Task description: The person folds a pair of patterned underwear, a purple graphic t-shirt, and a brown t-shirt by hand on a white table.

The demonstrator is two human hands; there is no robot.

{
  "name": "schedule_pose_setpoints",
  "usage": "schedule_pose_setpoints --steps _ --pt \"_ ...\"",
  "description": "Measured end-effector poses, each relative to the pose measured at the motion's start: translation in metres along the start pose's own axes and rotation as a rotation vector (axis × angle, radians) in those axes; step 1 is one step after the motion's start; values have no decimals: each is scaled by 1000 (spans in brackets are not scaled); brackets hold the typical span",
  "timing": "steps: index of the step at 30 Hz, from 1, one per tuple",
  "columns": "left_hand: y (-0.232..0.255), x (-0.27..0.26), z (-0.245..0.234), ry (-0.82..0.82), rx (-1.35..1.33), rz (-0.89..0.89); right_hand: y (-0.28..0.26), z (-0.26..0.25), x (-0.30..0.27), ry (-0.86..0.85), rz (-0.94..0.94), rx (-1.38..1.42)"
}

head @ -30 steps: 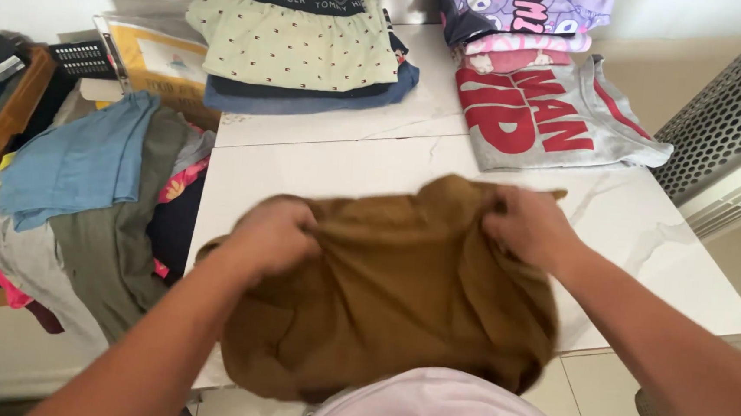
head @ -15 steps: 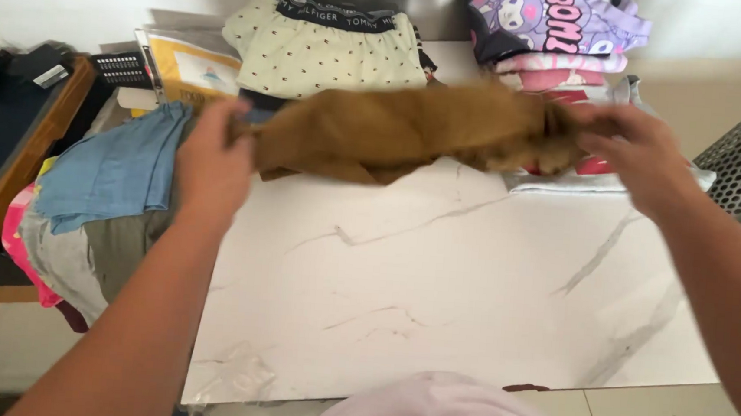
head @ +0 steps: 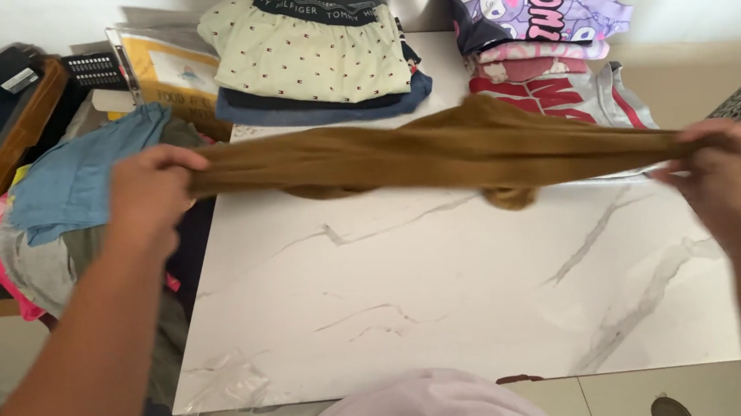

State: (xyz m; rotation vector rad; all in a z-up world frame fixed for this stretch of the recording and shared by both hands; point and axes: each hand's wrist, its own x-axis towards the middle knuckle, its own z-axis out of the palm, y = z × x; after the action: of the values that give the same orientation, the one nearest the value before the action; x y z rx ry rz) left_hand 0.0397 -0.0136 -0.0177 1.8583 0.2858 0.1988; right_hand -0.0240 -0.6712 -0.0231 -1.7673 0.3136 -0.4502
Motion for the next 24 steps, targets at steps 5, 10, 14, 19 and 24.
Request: schedule_pose_setpoints --steps 5,10,14,19,24 --pt "-43 -3 -33 -61 67 -56 88 -73 19 -120 -133 249" --pt "-31 -41 -22 -219 91 -227 61 -41 -56 -164 285 -81" --pt "-2 -57 -13 -129 130 -313 56 -44 -51 -326 408 -229" --pt "-27 -56 -28 71 27 -89 24 -18 -78 -72 155 -105" --pt "-73 -60 -49 92 -99 -91 60 -41 -72 -25 196 -24"
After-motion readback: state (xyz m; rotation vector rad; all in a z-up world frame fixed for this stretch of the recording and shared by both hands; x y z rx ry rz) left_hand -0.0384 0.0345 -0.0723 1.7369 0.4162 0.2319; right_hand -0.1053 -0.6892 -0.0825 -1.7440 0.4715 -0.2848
